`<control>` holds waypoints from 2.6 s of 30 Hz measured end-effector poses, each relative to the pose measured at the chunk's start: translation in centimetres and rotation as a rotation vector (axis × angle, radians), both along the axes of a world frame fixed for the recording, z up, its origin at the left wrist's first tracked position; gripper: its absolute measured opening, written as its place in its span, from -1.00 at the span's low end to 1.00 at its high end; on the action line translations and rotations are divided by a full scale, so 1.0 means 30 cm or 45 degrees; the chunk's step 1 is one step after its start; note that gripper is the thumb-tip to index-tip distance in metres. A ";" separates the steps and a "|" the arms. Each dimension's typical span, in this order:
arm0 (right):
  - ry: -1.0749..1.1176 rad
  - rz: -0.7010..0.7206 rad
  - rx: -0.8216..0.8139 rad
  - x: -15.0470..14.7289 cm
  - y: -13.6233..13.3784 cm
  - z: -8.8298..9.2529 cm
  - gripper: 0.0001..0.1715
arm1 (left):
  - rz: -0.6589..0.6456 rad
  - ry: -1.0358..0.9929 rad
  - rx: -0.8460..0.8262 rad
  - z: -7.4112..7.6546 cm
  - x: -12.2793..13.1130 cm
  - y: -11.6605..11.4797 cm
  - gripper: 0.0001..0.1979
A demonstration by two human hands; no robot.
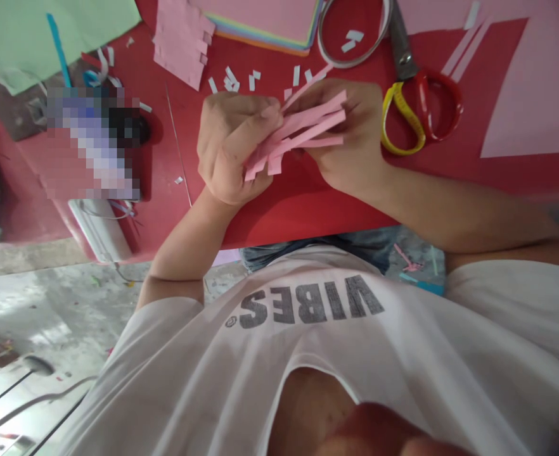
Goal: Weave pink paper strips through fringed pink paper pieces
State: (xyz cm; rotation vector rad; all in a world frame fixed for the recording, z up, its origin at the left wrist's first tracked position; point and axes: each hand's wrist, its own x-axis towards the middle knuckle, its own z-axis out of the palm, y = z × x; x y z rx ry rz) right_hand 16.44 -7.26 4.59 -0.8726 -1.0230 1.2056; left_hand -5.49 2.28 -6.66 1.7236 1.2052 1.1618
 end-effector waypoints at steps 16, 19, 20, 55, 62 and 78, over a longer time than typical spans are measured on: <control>-0.237 0.080 -0.110 0.023 0.023 -0.007 -0.90 | -0.057 -0.990 -0.386 0.290 0.194 -0.174 -0.76; -0.153 0.111 -0.121 0.015 0.031 -0.006 -0.92 | 0.066 -0.896 -0.331 0.281 0.211 -0.189 -0.84; -0.123 0.128 -0.123 0.012 0.033 -0.007 -0.86 | 0.066 -0.864 -0.309 0.275 0.215 -0.190 -0.81; -0.086 0.048 -0.163 -0.005 0.050 -0.038 -0.69 | -0.113 -1.000 -0.386 0.275 0.254 -0.234 -0.84; -0.085 0.078 -0.146 0.009 0.062 -0.064 -0.70 | -0.090 -1.075 -0.504 0.317 0.248 -0.241 -0.95; -0.424 0.011 -0.123 0.001 0.037 -0.042 -0.74 | -0.059 -0.888 -0.252 0.227 0.238 -0.199 -0.62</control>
